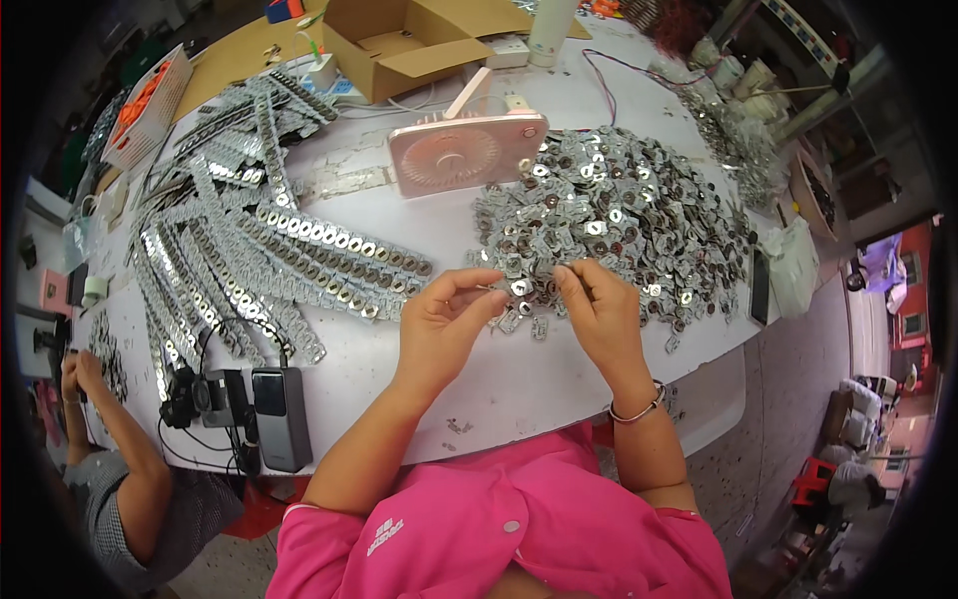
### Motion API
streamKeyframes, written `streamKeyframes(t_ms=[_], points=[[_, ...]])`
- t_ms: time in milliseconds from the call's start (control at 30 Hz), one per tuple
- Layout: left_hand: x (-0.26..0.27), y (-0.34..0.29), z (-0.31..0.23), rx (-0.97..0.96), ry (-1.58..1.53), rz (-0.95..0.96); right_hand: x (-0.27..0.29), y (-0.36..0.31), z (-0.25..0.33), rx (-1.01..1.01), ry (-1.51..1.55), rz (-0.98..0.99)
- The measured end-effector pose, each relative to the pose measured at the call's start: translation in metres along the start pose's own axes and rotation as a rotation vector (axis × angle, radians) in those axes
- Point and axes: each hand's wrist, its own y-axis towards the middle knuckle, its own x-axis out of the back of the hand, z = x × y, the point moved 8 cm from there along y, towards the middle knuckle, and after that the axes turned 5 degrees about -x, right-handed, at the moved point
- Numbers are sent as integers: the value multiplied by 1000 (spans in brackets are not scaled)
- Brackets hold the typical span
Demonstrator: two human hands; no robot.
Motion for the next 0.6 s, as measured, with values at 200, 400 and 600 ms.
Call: streamKeyframes(t_ms=[200, 400, 600], points=[[-4, -8, 11, 30, -90, 85, -31, -20, 13, -302, 470, 449], [-3, -15, 14, 106, -72, 168, -35, -26, 2, -440, 495, 682], [-2, -11, 10, 52, 16, 173, -30, -22, 27, 42, 274, 515]])
